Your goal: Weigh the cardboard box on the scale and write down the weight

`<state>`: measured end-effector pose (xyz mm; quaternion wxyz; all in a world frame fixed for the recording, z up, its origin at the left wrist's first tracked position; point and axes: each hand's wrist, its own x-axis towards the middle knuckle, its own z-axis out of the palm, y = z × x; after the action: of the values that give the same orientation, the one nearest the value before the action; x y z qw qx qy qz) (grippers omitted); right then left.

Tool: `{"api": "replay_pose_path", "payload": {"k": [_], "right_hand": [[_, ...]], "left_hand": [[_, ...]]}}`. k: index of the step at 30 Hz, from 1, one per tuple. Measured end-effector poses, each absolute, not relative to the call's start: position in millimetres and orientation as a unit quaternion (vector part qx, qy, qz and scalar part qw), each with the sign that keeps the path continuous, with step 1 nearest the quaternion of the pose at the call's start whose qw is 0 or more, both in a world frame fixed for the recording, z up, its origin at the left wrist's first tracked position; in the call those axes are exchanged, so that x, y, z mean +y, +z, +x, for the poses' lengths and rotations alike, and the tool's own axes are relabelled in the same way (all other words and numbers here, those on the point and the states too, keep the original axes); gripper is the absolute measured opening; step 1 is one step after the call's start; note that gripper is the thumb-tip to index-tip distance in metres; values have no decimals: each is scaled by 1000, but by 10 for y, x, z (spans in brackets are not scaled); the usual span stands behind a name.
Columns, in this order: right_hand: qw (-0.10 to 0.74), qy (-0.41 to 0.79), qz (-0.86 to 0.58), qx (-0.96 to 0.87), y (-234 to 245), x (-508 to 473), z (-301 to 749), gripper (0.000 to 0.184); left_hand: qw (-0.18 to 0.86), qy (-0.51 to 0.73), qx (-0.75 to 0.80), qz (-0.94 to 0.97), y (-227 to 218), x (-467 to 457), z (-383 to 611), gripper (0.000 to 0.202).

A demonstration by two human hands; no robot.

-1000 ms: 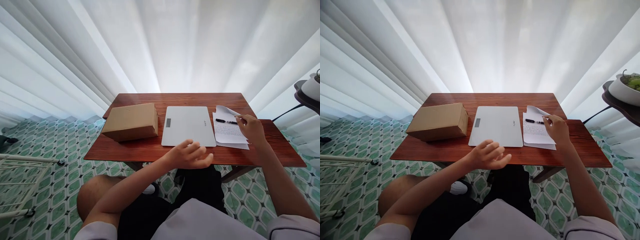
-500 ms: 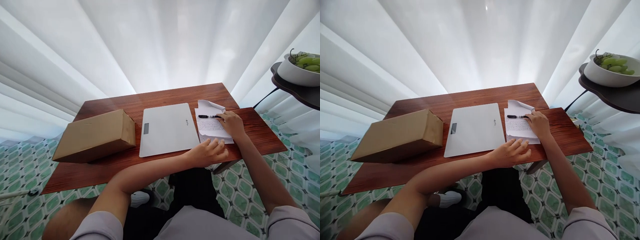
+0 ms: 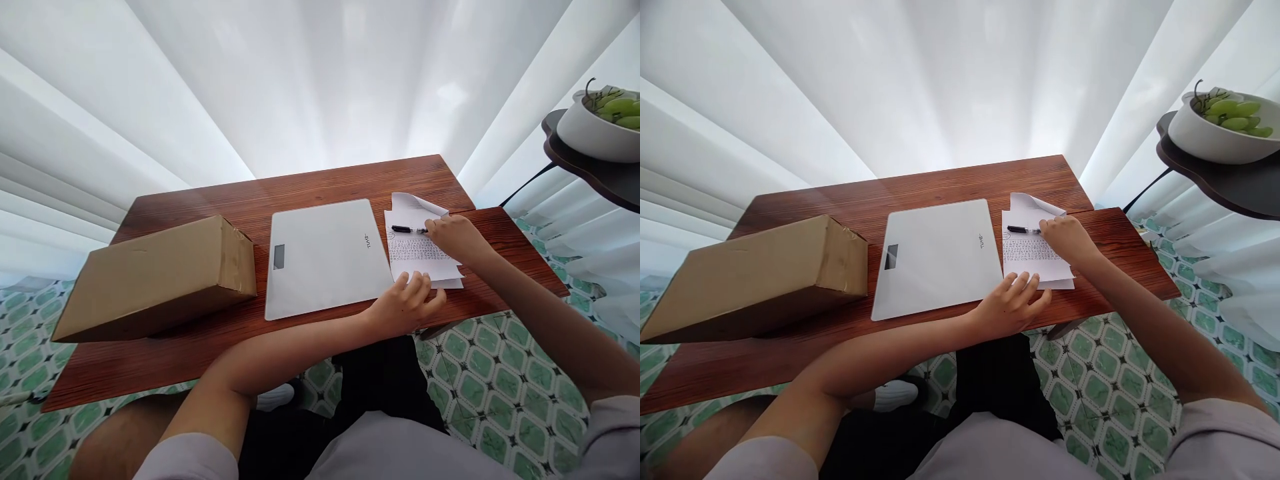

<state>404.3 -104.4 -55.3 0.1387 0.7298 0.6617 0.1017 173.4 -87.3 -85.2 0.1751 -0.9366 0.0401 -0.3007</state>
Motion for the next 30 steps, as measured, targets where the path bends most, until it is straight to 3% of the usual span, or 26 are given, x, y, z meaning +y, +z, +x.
{"api": "replay_pose_path", "payload": {"k": [4,7,9,12,15,17,19,23,30], "right_hand": [[171,93,724,662,-452,-914,4068,22],[105,136,746,644,-349,-920,4029,13],[1,167,769,617,-299,-971,3968,10],[-232,136,777,570,-310,-1065,3835,8],[-443,-97,727,515,-439,-1130,3691,11],[-505,-270,669,474,-559,-1148,3606,14],[-508,-335,649,456,-671,-1155,3536,22],[-501,-298,675,453,-790,-1155,3429,32],[-444,-253,700,499,-800,-1197,3336,28]], "left_hand": [[153,-275,39,-948,-891,-896,1730,31],[138,-220,35,-965,-872,-915,1712,34],[128,-183,37,-974,-852,-926,1703,35],[111,-151,51,-981,-826,-940,1706,36],[100,-141,53,-984,-806,-952,1716,34],[93,-149,49,-983,-795,-959,1719,30],[90,-166,47,-981,-788,-963,1719,25],[83,-180,55,-979,-802,-964,1734,23],[86,-198,67,-974,-872,-972,1762,21]]}}
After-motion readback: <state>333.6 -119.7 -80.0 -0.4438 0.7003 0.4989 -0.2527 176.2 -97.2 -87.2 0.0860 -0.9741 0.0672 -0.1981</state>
